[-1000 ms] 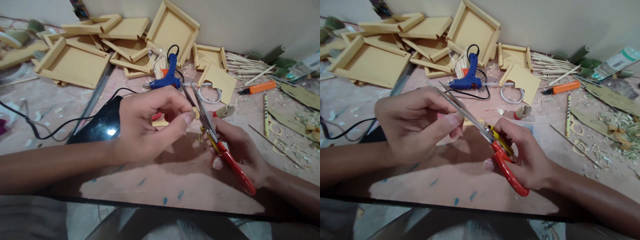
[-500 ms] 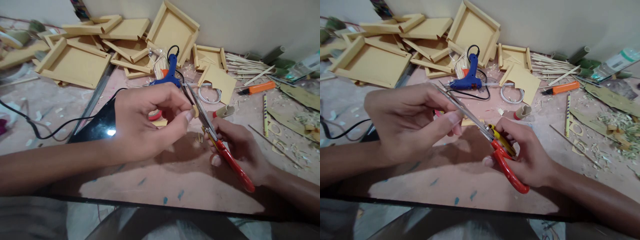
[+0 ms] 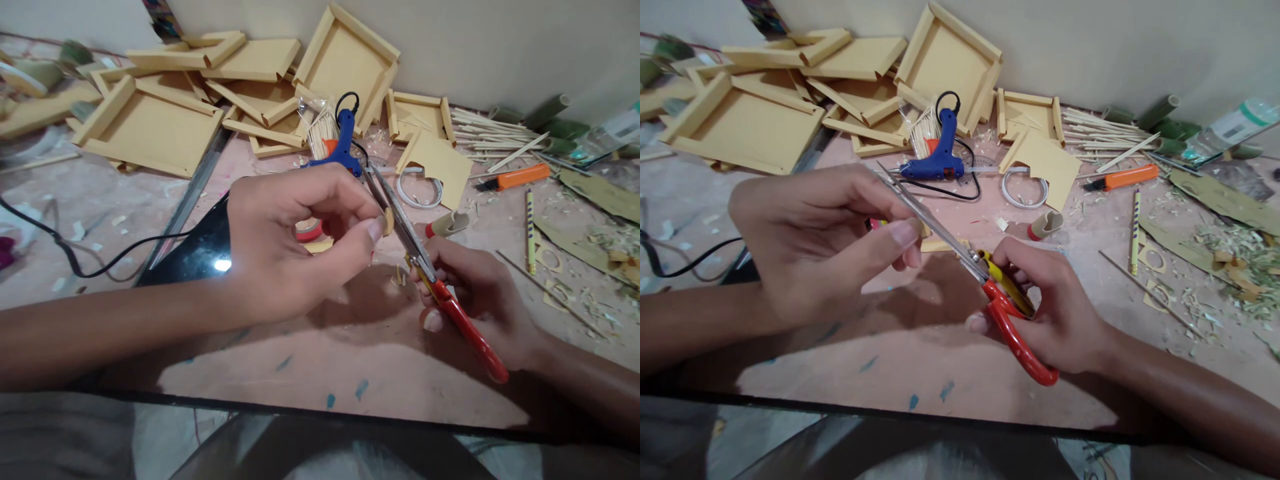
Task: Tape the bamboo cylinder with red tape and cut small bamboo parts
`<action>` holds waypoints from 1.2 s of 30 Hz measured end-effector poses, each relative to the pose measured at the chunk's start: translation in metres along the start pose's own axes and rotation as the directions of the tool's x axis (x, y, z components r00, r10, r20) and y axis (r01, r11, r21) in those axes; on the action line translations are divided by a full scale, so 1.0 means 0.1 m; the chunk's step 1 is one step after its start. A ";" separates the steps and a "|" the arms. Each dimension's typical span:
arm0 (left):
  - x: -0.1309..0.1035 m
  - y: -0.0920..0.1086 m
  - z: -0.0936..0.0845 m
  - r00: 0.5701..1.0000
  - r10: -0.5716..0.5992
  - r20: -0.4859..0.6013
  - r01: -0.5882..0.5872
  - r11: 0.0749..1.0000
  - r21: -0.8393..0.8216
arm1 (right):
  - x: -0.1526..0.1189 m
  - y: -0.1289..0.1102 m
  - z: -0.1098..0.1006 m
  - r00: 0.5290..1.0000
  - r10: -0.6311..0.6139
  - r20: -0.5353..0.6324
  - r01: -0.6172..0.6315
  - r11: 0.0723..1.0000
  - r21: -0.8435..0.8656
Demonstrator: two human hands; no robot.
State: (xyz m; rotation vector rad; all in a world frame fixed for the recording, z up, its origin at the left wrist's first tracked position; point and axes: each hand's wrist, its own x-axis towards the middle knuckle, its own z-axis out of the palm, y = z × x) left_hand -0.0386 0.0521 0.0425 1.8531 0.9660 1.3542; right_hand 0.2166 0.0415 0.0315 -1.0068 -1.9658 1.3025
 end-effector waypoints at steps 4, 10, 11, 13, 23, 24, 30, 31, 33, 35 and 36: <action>0.01 0.02 -0.01 1.000 -0.008 0.000 0.008 1.000 0.004 | 0.00 -0.01 0.01 1.000 0.006 -0.023 -0.006 1.000 0.008; 0.00 0.00 0.00 0.999 -0.019 0.025 0.020 0.999 -0.030 | 0.02 -0.02 -0.03 0.999 -0.024 -0.025 0.023 1.000 -0.017; 0.00 -0.01 0.01 1.000 -0.004 0.021 0.005 0.999 -0.046 | 0.02 -0.03 -0.04 1.000 -0.023 0.001 0.023 1.000 -0.015; 0.01 -0.03 0.03 1.000 0.031 0.005 -0.030 0.997 -0.077 | 0.02 -0.03 -0.07 0.998 -0.017 0.052 0.018 1.000 -0.021; -0.02 -0.08 0.03 0.999 0.050 0.008 -0.050 0.998 -0.042 | 0.00 0.01 -0.06 0.995 -0.001 0.104 0.003 1.000 -0.021; -0.03 -0.08 0.04 0.998 0.055 0.004 -0.055 0.997 -0.050 | 0.00 0.01 -0.06 0.995 0.005 0.097 -0.004 1.000 -0.019; 0.00 -0.07 0.08 0.999 0.044 -0.023 -0.045 0.995 -0.087 | 0.00 0.00 -0.06 0.997 0.032 0.076 -0.033 0.999 0.007; 0.01 -0.07 0.09 0.999 0.042 -0.022 -0.044 0.995 -0.094 | 0.00 0.00 -0.06 0.996 0.031 0.082 -0.032 0.999 0.011; 0.02 -0.06 0.09 0.998 0.052 -0.021 -0.054 0.992 -0.112 | 0.00 0.01 -0.06 0.996 0.030 0.086 -0.031 0.999 0.014; 0.02 -0.06 0.09 0.998 0.065 -0.025 -0.067 0.990 -0.125 | 0.00 0.01 -0.06 0.996 0.033 0.077 -0.034 0.999 0.016; 0.02 -0.06 0.09 0.997 0.069 -0.029 -0.073 0.989 -0.128 | 0.00 0.01 -0.06 0.997 0.035 0.074 -0.036 0.999 0.016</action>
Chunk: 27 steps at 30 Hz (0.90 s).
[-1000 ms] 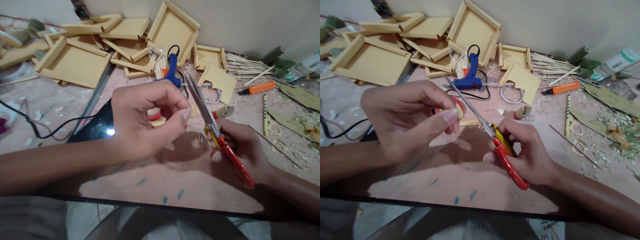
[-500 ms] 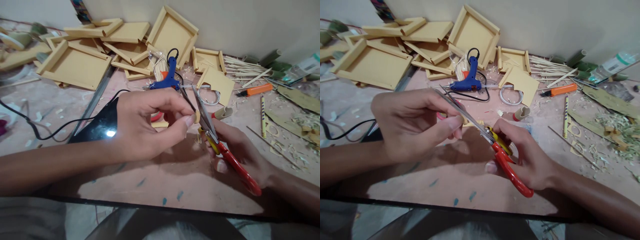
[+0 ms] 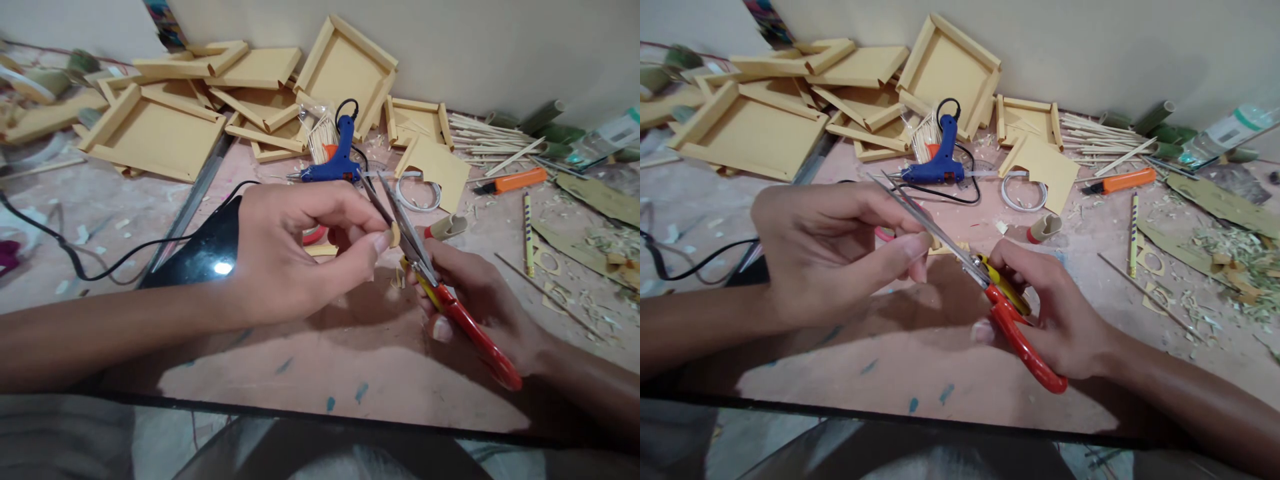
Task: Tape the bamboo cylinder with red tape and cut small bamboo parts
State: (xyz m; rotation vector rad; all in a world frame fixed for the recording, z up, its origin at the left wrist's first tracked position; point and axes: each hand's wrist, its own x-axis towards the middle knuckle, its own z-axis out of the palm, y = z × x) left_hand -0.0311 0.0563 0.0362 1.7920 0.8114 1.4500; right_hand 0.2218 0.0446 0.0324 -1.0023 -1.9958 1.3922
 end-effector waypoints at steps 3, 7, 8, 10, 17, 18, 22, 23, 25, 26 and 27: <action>-0.02 0.00 -0.02 1.000 -0.021 -0.001 0.021 0.999 0.026 | 0.01 0.00 0.00 1.000 -0.008 0.005 0.008 1.000 0.003; -0.03 0.00 -0.03 0.997 -0.068 0.027 0.067 0.997 0.039 | 0.02 0.01 0.01 1.000 -0.015 0.005 0.015 1.000 0.017; -0.03 0.01 -0.04 0.996 -0.081 0.028 0.080 0.996 0.035 | 0.02 0.01 0.01 1.000 -0.019 0.002 0.019 1.000 0.018; -0.01 0.02 -0.03 0.995 -0.099 0.022 0.099 0.995 0.032 | 0.03 -0.01 0.02 1.000 -0.018 -0.015 0.018 1.000 0.013; -0.01 0.01 0.01 0.991 -0.132 0.009 0.132 0.991 0.009 | 0.07 -0.15 0.04 0.985 0.037 -0.171 -0.039 0.999 -0.006; -0.02 0.00 0.02 0.990 -0.144 0.008 0.144 0.990 -0.007 | 0.06 -0.16 0.04 0.981 0.047 -0.190 -0.043 0.999 0.025; -0.08 0.00 0.09 0.983 -0.174 0.059 0.179 0.980 -0.084 | 0.00 -0.17 0.08 0.953 0.129 -0.273 -0.093 0.986 0.142; -0.10 0.01 0.12 0.979 -0.189 0.081 0.196 0.976 -0.095 | -0.02 -0.18 0.11 0.944 0.156 -0.290 -0.109 0.979 0.173; -0.15 0.02 0.19 0.970 -0.214 0.114 0.225 0.969 -0.097 | -0.07 -0.20 0.17 0.932 0.212 -0.294 -0.133 0.955 0.266; -0.18 0.03 0.23 0.969 -0.212 0.124 0.224 0.970 -0.091 | -0.09 -0.21 0.20 0.931 0.232 -0.282 -0.137 0.937 0.320; -0.22 0.03 0.26 0.970 -0.203 0.130 0.214 0.973 -0.080 | -0.12 -0.21 0.24 0.932 0.245 -0.267 -0.136 0.920 0.368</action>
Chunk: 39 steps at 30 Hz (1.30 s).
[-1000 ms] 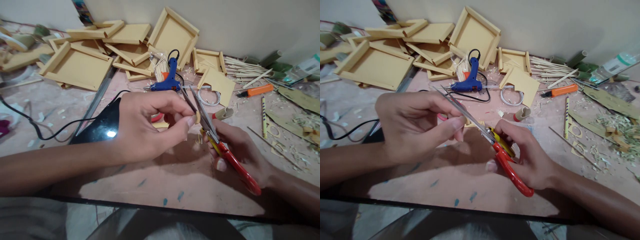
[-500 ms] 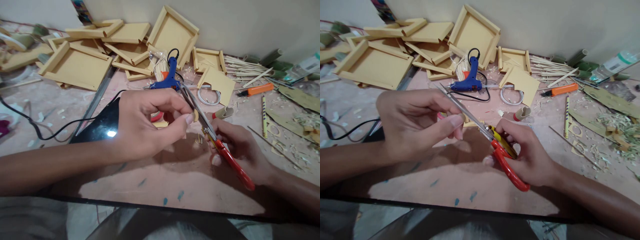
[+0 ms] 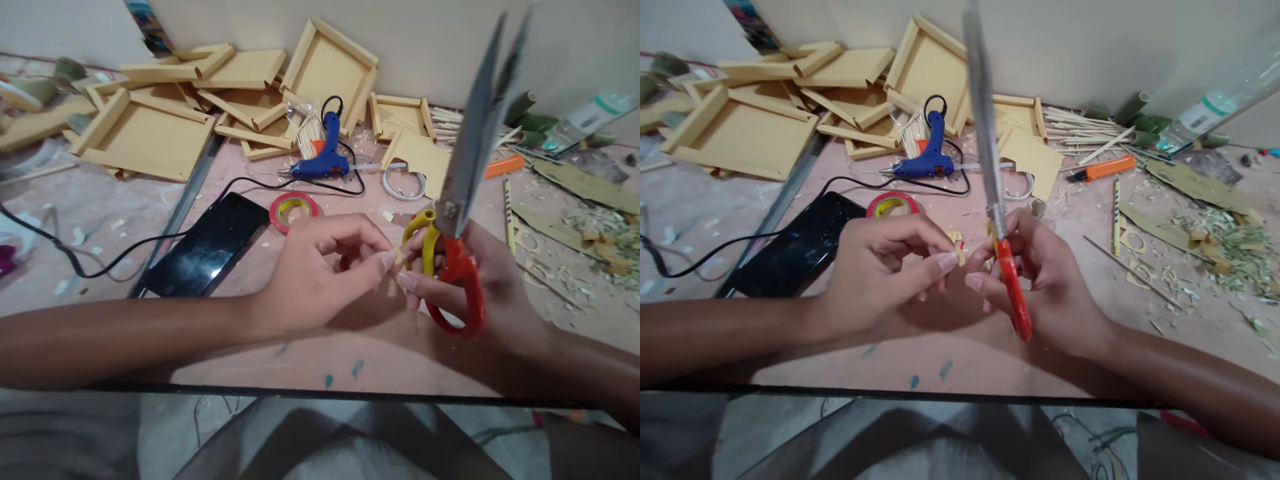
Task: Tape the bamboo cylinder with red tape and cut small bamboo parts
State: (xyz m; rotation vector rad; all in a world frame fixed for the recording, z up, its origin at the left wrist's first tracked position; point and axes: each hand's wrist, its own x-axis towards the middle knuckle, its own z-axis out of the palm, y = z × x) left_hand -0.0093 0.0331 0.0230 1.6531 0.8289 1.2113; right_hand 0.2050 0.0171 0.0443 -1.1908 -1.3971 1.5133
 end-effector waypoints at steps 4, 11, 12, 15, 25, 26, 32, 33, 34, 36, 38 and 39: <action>-0.14 -0.03 0.12 0.996 0.085 0.001 -0.085 0.994 0.066 | -0.15 0.05 0.10 1.000 0.020 0.021 -0.022 0.995 0.099; -0.25 -0.04 0.17 0.981 0.194 0.024 -0.196 0.974 0.110 | -0.30 0.13 0.14 0.998 0.067 0.000 -0.067 0.989 0.130; -0.26 -0.05 0.17 0.976 0.216 0.032 -0.218 0.969 0.114 | -0.31 0.14 0.14 0.998 0.067 -0.014 -0.065 0.989 0.135; -0.25 -0.08 0.18 0.953 0.299 0.041 -0.302 0.944 0.134 | -0.31 0.16 0.13 0.998 0.053 -0.043 -0.045 0.986 0.161; -0.23 -0.18 0.21 0.941 0.334 0.058 -0.339 0.925 0.173 | -0.25 0.30 0.12 0.997 0.028 -0.075 -0.013 0.982 0.189; -0.23 -0.18 0.21 0.941 0.332 0.059 -0.337 0.928 0.159 | -0.26 0.32 0.12 0.997 0.024 -0.076 -0.010 0.982 0.190; -0.26 -0.20 0.22 0.961 0.272 0.053 -0.276 0.955 0.108 | -0.28 0.35 0.09 0.998 -0.014 -0.063 0.022 0.992 0.124; -0.27 -0.20 0.22 0.965 0.254 0.058 -0.259 0.961 0.095 | -0.29 0.35 0.08 0.998 -0.018 -0.061 0.025 0.993 0.118; -0.28 -0.20 0.22 0.969 0.238 0.064 -0.243 0.967 0.082 | -0.29 0.34 0.08 0.998 -0.020 -0.059 0.026 0.993 0.112; -0.30 -0.20 0.21 0.975 0.211 0.074 -0.216 0.974 0.064 | -0.28 0.33 0.07 0.998 -0.023 -0.053 0.029 0.994 0.106; -0.32 -0.19 0.20 0.980 0.182 0.084 -0.188 0.980 0.060 | -0.27 0.33 0.07 0.998 -0.055 -0.040 0.059 0.990 0.128; -0.32 -0.19 0.19 0.983 0.155 0.095 -0.161 0.985 0.058 | -0.26 0.33 0.07 0.997 -0.072 -0.035 0.076 0.987 0.143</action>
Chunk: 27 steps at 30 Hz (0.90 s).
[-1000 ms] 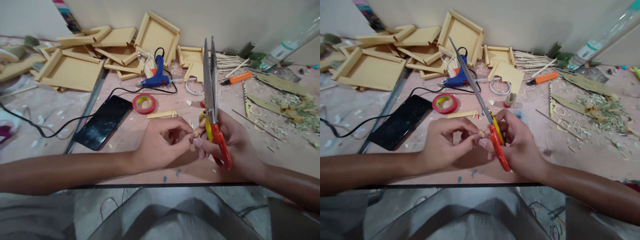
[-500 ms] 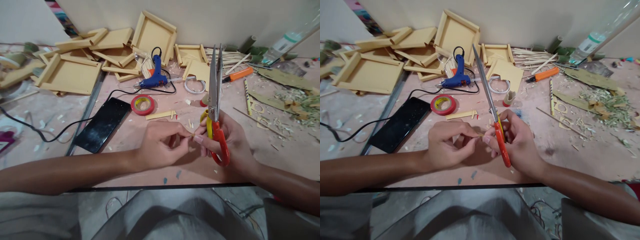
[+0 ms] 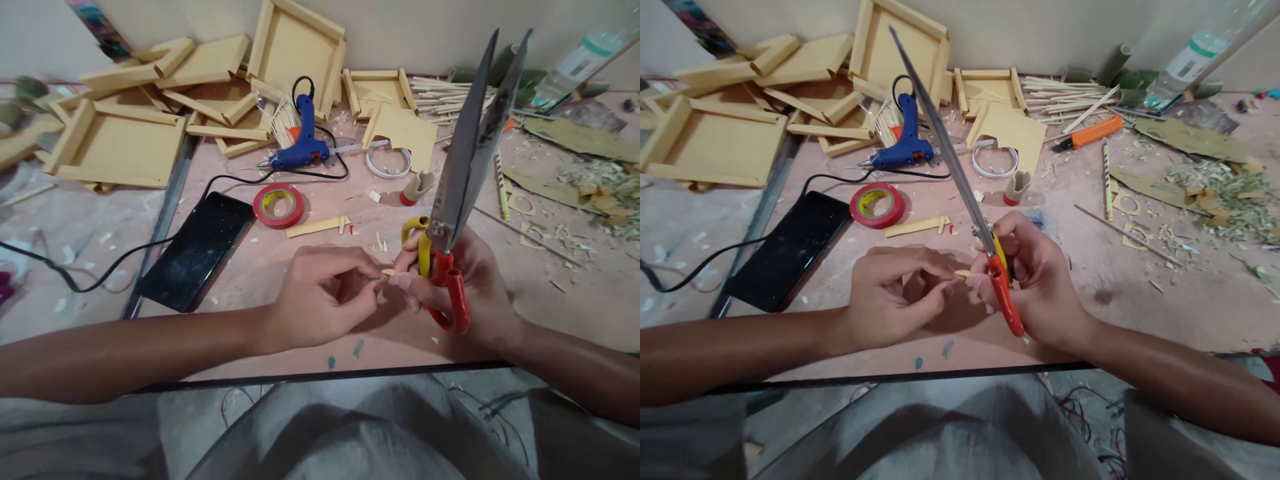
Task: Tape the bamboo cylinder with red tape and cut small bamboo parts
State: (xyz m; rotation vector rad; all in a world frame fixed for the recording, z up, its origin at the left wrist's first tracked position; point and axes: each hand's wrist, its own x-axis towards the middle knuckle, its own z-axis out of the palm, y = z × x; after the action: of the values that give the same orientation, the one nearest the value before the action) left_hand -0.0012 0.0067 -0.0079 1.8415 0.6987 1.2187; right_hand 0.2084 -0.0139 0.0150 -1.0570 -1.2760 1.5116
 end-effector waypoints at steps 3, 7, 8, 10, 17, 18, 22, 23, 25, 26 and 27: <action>0.01 0.01 -0.05 0.988 -0.136 0.077 0.140 0.989 -0.044 | 0.01 0.00 -0.01 1.000 -0.006 0.013 0.005 0.999 0.031; 0.05 -0.01 -0.09 0.910 -0.339 0.240 0.389 0.898 -0.205 | 0.01 0.00 -0.02 0.997 0.056 0.048 -0.058 0.997 0.046; 0.05 -0.01 -0.09 0.889 -0.365 0.276 0.432 0.869 -0.243 | 0.01 0.00 -0.02 0.996 0.066 0.063 -0.070 0.996 0.054; 0.06 -0.02 -0.07 0.860 -0.383 0.337 0.483 0.824 -0.296 | 0.01 0.00 -0.02 0.993 0.081 0.087 -0.088 0.994 0.071; 0.07 0.00 -0.03 0.797 -0.464 0.387 0.587 0.746 -0.314 | 0.02 0.01 0.02 0.997 0.072 0.039 -0.074 0.996 0.044; 0.08 0.01 -0.04 0.811 -0.462 0.359 0.570 0.762 -0.308 | 0.02 0.02 0.02 0.997 0.073 0.018 -0.074 0.997 0.034; 0.12 0.03 -0.11 0.914 -0.374 0.160 0.405 0.871 -0.279 | 0.00 0.07 -0.05 0.999 0.040 0.016 -0.040 0.999 -0.034; 0.13 0.03 -0.13 0.935 -0.341 0.103 0.356 0.898 -0.259 | -0.02 0.09 -0.08 0.998 0.027 0.055 -0.024 0.998 -0.058; 0.16 0.03 -0.17 0.965 -0.261 0.007 0.256 0.942 -0.217 | -0.04 0.12 -0.15 0.988 0.009 0.156 0.009 0.994 -0.111; 0.18 0.03 -0.19 0.976 -0.216 -0.031 0.206 0.958 -0.200 | -0.05 0.13 -0.18 0.978 -0.003 0.208 0.033 0.990 -0.139; 0.19 0.02 -0.21 0.983 -0.175 -0.062 0.161 0.969 -0.188 | -0.06 0.13 -0.20 0.970 -0.018 0.243 0.059 0.986 -0.159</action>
State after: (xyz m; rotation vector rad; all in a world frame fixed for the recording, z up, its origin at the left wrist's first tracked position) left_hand -0.0130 0.0275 0.0079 1.5599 0.7446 1.2062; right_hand 0.2279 -0.0159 0.0006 -0.9666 -1.6052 1.5612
